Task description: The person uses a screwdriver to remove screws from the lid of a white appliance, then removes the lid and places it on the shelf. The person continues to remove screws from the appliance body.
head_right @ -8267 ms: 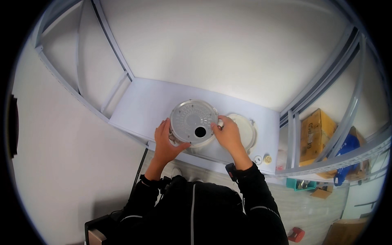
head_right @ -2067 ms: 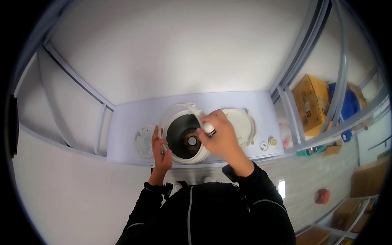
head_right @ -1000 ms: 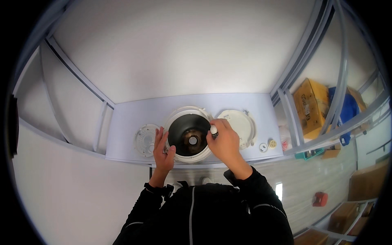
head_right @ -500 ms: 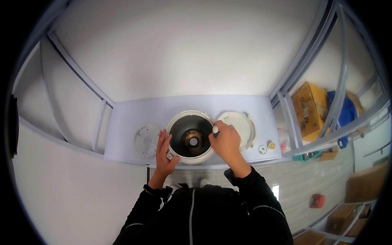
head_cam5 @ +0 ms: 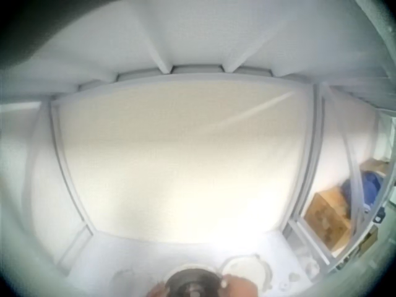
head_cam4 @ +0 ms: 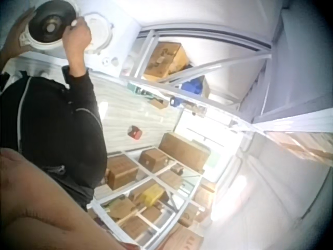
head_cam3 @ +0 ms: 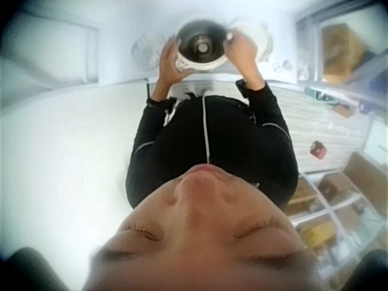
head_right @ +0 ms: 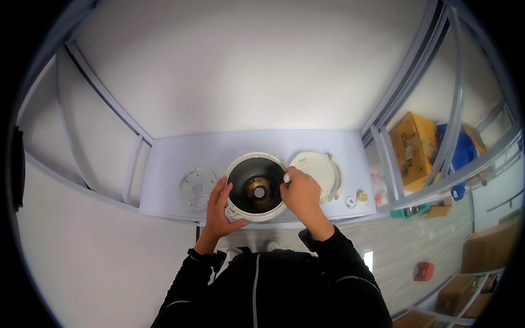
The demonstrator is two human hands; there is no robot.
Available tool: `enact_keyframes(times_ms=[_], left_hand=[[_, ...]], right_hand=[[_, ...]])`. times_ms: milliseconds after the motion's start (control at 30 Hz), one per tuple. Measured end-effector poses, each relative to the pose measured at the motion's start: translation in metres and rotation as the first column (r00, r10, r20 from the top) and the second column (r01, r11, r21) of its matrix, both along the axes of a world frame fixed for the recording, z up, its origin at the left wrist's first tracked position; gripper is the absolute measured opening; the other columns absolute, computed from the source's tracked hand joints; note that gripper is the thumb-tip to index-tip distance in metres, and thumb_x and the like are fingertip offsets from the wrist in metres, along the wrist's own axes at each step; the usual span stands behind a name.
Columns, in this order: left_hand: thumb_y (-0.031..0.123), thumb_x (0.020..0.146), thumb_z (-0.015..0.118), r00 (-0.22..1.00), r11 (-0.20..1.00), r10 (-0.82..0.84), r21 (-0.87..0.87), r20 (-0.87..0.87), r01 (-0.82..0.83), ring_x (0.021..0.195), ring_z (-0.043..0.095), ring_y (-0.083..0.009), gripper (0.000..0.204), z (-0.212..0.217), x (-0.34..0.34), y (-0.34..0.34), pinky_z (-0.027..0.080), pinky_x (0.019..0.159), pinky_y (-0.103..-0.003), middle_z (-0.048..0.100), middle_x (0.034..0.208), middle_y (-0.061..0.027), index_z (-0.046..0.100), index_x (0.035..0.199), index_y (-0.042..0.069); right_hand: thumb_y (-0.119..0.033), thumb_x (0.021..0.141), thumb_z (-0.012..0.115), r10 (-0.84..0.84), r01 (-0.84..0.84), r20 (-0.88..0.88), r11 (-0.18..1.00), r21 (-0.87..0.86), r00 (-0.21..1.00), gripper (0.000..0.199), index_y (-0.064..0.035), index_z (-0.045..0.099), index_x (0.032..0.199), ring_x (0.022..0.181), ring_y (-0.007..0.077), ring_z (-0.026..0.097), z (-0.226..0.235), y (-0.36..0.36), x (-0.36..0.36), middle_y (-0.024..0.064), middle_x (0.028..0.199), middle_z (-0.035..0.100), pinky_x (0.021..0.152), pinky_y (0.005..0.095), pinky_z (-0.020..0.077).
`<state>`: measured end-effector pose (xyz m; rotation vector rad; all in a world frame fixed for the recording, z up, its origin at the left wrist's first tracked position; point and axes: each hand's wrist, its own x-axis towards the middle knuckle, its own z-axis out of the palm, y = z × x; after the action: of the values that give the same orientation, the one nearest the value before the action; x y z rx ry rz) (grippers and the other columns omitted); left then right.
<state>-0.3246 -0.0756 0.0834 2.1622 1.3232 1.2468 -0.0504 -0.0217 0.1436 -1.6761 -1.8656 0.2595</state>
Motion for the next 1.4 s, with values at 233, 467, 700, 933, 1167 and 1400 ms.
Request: enact_keyframes(times_ms=[233,467,700,933,1167,1400], left_hand=[[0.065,0.069,0.092,0.977,0.983,0.124,0.155,-0.171,-0.097,0.147,0.046,-0.0429,0.104,-0.01,0.003,-0.014,0.038,0.117,-0.057,0.045,0.164,-0.0205,0.058,0.15,0.009],[0.068,0.063,0.094,0.934,0.932,0.299,0.269,-0.197,-0.242,0.141,0.047,-0.0456,0.104,-0.015,0.034,-0.016,0.035,0.118,-0.063,0.05,0.154,-0.0204,0.062,0.143,0.01],[0.057,0.083,0.084,0.97,0.959,0.227,0.194,-0.083,-0.208,0.142,0.047,-0.0468,0.082,-0.006,0.036,-0.008,0.033,0.119,-0.069,0.048,0.154,-0.0235,0.062,0.145,0.008],[0.028,0.099,0.071,0.955,0.979,0.193,-0.11,0.226,-0.172,0.151,0.043,-0.0429,0.072,-0.004,0.012,0.039,0.035,0.125,-0.049,0.043,0.165,-0.0271,0.045,0.16,0.0],[0.01,0.091,0.065,0.924,0.948,0.212,-0.297,0.317,-0.115,0.151,0.045,-0.0405,0.078,-0.006,0.026,0.045,0.035,0.125,-0.046,0.045,0.163,-0.0269,0.038,0.163,-0.001],[0.003,0.083,0.056,0.917,0.963,0.259,-0.159,0.304,-0.22,0.153,0.041,-0.046,0.081,0.0,0.039,0.027,0.033,0.127,-0.049,0.045,0.163,-0.0283,0.039,0.162,-0.002]], right_hand=[[-0.012,0.083,0.078,0.068,-0.068,-0.05,0.998,-0.005,0.996,0.027,-0.0102,0.072,0.109,0.087,0.04,0.073,-0.003,0.023,0.004,0.0154,0.094,0.077,0.075,0.0501,0.0582],[-0.015,0.091,0.077,0.127,-0.099,-0.265,0.988,0.118,0.956,0.029,-0.006,0.072,0.118,0.089,0.0437,0.074,-0.003,0.027,0.004,0.021,0.097,0.077,0.079,0.0472,0.0594],[-0.012,0.09,0.078,0.161,-0.134,-0.173,0.978,0.162,0.972,0.032,-0.0057,0.072,0.12,0.107,0.0427,0.072,-0.007,0.018,0.011,0.0204,0.116,0.076,0.092,0.0466,0.0583],[-0.009,0.087,0.077,0.205,-0.182,-0.215,0.976,0.122,0.955,0.036,-0.0054,0.07,0.122,0.12,0.041,0.069,-0.019,0.007,0.014,0.0184,0.136,0.071,0.1,0.0455,0.0578],[-0.004,0.084,0.075,0.23,-0.205,-0.313,0.972,0.111,0.921,0.041,-0.0042,0.069,0.124,0.125,0.0427,0.068,-0.021,0.009,0.015,0.0221,0.139,0.07,0.105,0.0437,0.0561],[-0.001,0.08,0.072,0.253,-0.188,-0.351,0.959,0.211,0.901,0.04,-0.0055,0.07,0.12,0.124,0.0416,0.069,-0.018,0.005,0.015,0.0203,0.139,0.07,0.104,0.0436,0.0566]])
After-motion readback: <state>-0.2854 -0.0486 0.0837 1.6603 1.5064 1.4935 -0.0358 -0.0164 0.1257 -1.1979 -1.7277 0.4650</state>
